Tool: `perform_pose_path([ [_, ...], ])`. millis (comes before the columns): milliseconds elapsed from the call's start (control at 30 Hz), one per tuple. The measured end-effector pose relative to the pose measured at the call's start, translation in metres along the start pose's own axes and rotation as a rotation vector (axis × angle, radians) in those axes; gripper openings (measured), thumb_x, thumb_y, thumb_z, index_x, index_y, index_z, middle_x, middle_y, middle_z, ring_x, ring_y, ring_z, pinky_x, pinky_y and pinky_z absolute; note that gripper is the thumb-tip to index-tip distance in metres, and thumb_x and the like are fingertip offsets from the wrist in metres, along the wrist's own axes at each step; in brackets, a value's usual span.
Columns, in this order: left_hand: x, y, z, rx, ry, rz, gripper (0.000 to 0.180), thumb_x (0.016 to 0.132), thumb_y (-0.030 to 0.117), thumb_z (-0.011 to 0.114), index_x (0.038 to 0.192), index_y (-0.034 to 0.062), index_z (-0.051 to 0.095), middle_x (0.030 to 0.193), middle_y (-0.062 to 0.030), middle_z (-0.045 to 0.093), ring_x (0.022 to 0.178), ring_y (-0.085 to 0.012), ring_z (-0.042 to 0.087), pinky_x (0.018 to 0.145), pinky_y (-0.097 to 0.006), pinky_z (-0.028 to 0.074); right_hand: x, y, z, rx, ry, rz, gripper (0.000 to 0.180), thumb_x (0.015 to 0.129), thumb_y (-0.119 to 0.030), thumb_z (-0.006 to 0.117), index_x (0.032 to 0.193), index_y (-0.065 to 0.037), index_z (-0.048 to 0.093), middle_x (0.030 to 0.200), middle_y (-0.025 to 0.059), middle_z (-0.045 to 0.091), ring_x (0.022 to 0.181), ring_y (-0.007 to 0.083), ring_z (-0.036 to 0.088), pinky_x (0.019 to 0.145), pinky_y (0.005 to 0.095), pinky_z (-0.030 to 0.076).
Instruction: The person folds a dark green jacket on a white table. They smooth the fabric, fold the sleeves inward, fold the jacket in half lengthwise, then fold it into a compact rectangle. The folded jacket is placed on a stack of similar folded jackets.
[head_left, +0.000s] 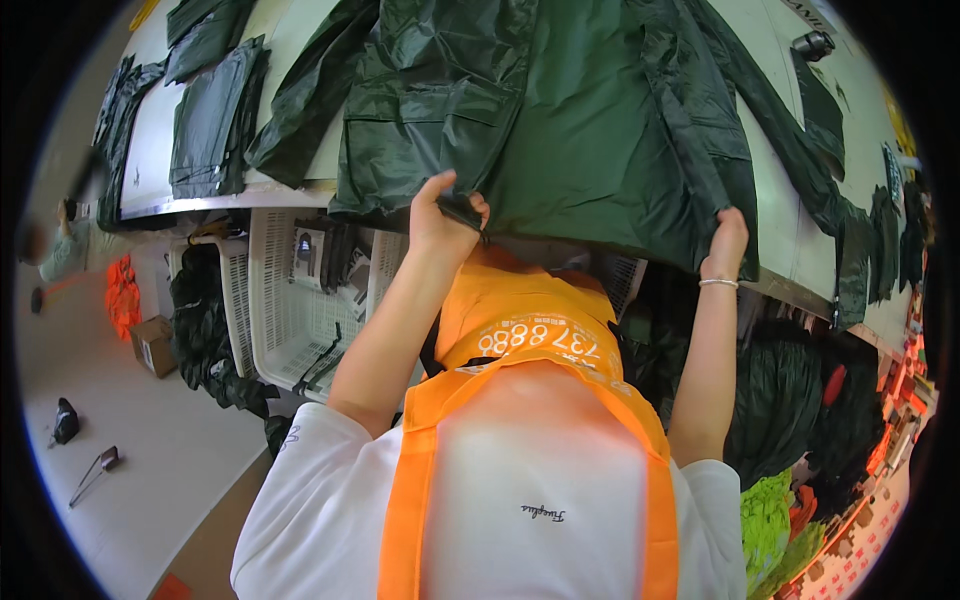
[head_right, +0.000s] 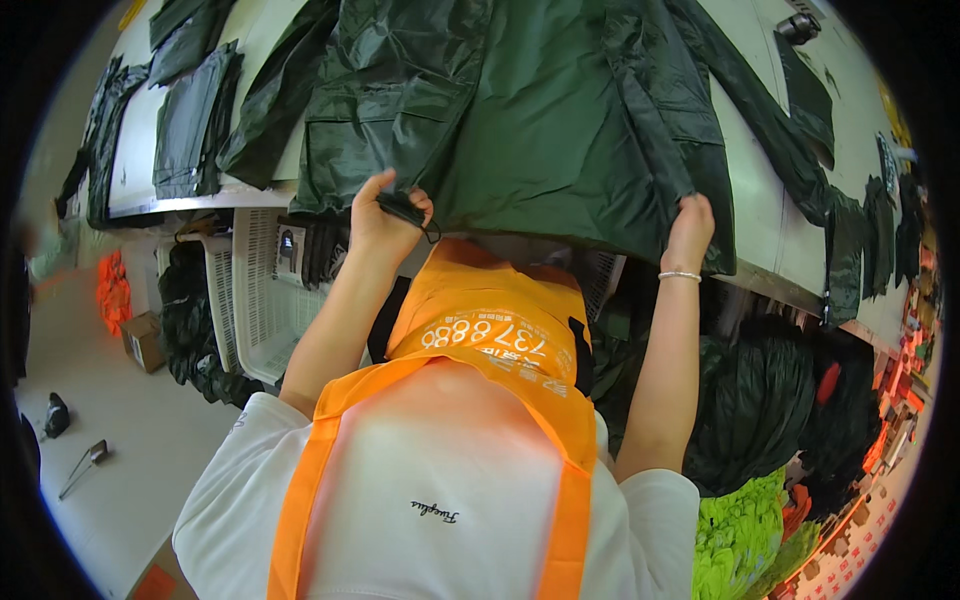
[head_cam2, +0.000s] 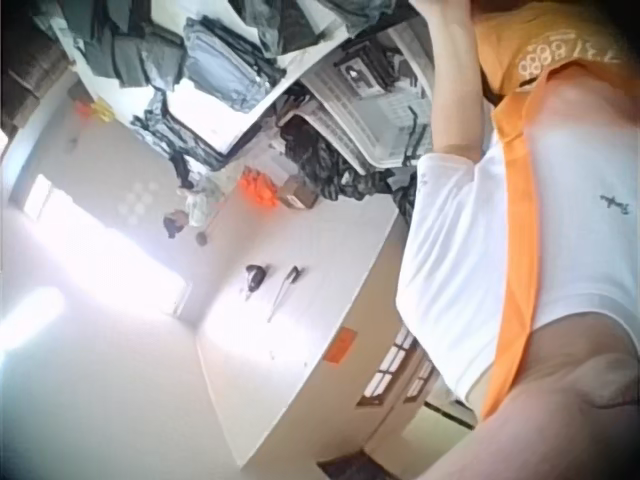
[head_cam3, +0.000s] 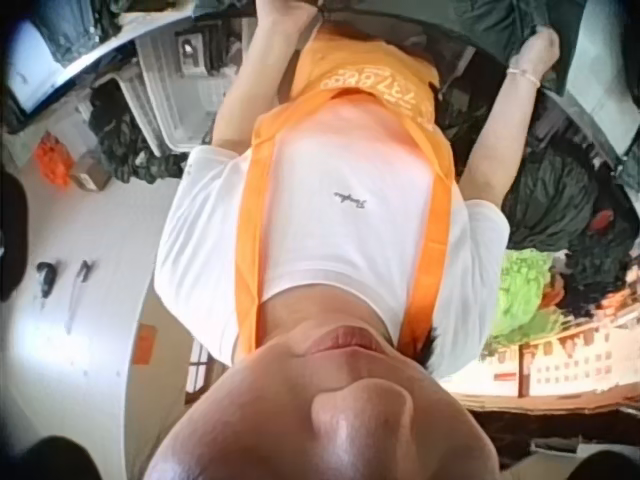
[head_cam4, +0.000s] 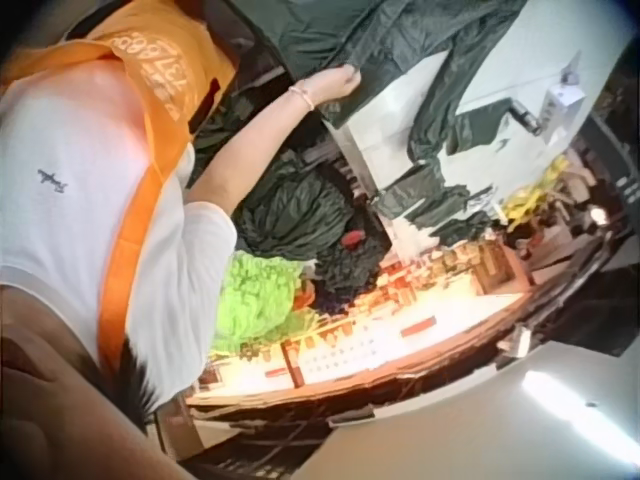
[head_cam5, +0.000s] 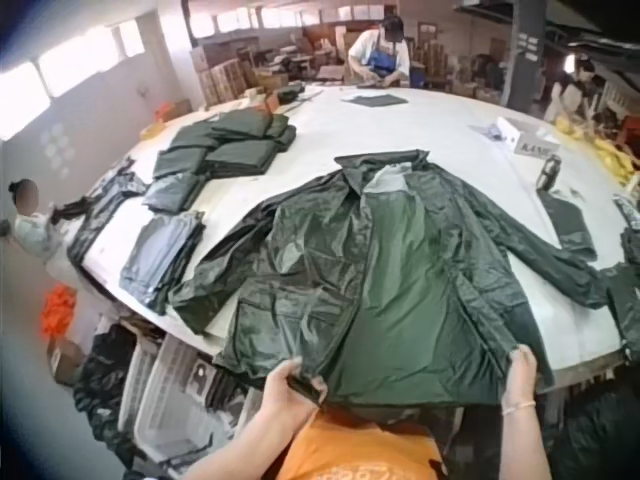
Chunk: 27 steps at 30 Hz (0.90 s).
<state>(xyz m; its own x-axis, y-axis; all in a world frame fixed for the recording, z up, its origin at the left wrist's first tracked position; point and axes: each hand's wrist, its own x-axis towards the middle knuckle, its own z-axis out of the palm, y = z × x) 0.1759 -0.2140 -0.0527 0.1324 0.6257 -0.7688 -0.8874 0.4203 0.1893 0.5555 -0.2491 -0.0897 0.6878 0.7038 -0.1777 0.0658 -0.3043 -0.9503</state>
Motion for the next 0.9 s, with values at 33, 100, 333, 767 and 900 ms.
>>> perform_pose_path([
  [33, -0.009, 0.001, 0.004, -0.040, -0.031, -0.048, 0.025, 0.085, 0.020, 0.063, 0.085, 0.0023, 0.046, 0.071, -0.0095, 0.048, 0.063, -0.0181, 0.047, 0.058, -0.031, 0.040, -0.013, -0.034, 0.008, 0.142, -0.027, -0.021, 0.035, 0.085, -0.028, 0.066, 0.095, 0.005, 0.060, 0.078, -0.0009, 0.056, 0.070, 0.0081, 0.046, 0.062, 0.0238, 0.040],
  [100, -0.009, -0.019, 0.005, 0.140, -0.105, -0.091, 0.028, 0.084, 0.026, 0.067, 0.088, 0.0059, 0.047, 0.067, -0.0058, 0.047, 0.059, -0.0169, 0.048, 0.053, -0.030, 0.040, -0.048, -0.081, 0.036, -0.157, -0.169, -0.150, 0.040, 0.084, -0.034, 0.067, 0.091, 0.005, 0.061, 0.079, -0.0001, 0.056, 0.071, 0.0072, 0.045, 0.063, 0.0240, 0.040],
  [333, 0.041, -0.111, 0.025, 0.551, -0.031, -0.163, 0.021, 0.080, 0.022, 0.072, 0.092, 0.0061, 0.063, 0.084, -0.0058, 0.065, 0.070, -0.0165, 0.059, 0.063, -0.030, 0.046, -0.099, -0.025, 0.086, 0.220, -0.460, 0.375, 0.019, 0.088, -0.019, 0.062, 0.091, 0.000, 0.066, 0.082, -0.0023, 0.063, 0.074, 0.0051, 0.051, 0.068, 0.0219, 0.041],
  [767, 0.058, -0.127, 0.021, 0.797, -0.009, -0.264, 0.017, 0.079, 0.014, 0.070, 0.090, 0.0024, 0.064, 0.084, -0.0068, 0.066, 0.074, -0.0195, 0.061, 0.065, -0.033, 0.049, -0.110, -0.035, 0.073, -0.848, -0.151, -0.906, 0.025, 0.076, -0.012, 0.066, 0.100, -0.010, 0.061, 0.104, 0.0062, 0.054, 0.102, 0.0282, 0.049, 0.085, 0.0417, 0.039],
  [900, 0.073, -0.132, 0.002, 0.841, -0.055, -0.214, 0.019, 0.080, 0.014, 0.068, 0.092, -0.0008, 0.064, 0.087, -0.0093, 0.066, 0.077, -0.0215, 0.063, 0.071, -0.034, 0.052, -0.090, -0.037, 0.112, -0.906, -0.244, -0.780, 0.026, 0.074, -0.015, 0.068, 0.099, -0.009, 0.064, 0.113, 0.0086, 0.052, 0.103, 0.0294, 0.047, 0.086, 0.0423, 0.039],
])
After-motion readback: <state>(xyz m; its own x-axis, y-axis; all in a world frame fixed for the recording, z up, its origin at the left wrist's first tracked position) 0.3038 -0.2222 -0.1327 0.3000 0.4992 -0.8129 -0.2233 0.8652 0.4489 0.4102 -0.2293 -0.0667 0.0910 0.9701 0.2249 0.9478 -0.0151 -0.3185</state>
